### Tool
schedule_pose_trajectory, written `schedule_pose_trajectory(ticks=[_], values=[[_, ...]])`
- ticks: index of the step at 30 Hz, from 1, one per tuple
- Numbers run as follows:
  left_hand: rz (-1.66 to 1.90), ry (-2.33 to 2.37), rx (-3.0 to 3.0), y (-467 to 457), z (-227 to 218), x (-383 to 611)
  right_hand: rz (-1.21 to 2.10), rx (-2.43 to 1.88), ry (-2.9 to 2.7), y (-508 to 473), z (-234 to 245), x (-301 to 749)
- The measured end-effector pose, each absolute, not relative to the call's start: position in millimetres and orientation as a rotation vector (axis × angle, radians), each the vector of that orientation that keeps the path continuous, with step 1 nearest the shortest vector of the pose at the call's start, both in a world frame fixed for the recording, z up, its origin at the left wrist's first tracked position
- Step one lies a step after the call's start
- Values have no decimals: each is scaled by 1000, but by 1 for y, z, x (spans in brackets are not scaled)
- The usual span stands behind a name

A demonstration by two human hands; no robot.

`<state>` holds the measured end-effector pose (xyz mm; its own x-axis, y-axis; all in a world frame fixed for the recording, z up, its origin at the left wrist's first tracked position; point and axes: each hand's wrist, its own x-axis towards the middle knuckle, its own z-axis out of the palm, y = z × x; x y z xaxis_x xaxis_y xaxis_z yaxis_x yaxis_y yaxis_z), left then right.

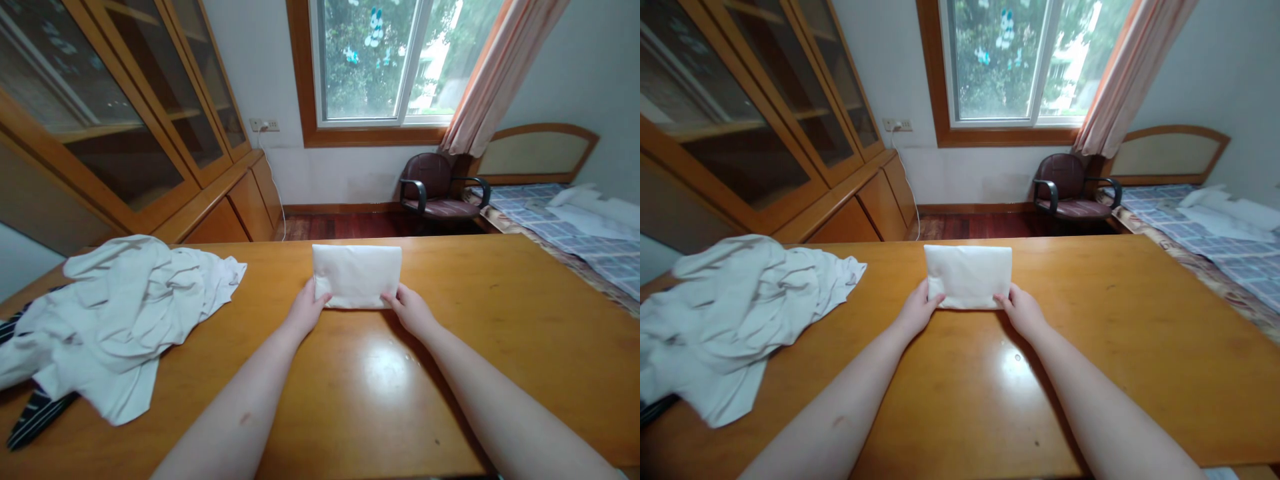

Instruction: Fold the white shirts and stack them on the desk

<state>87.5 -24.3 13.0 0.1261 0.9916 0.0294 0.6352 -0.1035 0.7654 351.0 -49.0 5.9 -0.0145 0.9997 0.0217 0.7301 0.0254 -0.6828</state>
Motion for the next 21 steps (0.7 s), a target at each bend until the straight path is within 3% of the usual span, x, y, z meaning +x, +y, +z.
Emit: schedule_pose_trajectory(ticks=[7, 14, 21], values=[[489, 1882, 1885, -32, 19, 96, 660, -1899, -1709, -43, 9, 343], [951, 1642, 1447, -21, -2, 90, 960, -1630, -1508, -43, -4, 349], [968, 1456, 1318, -17, -10, 90, 1049, -1584, -1470, -52, 2, 343]])
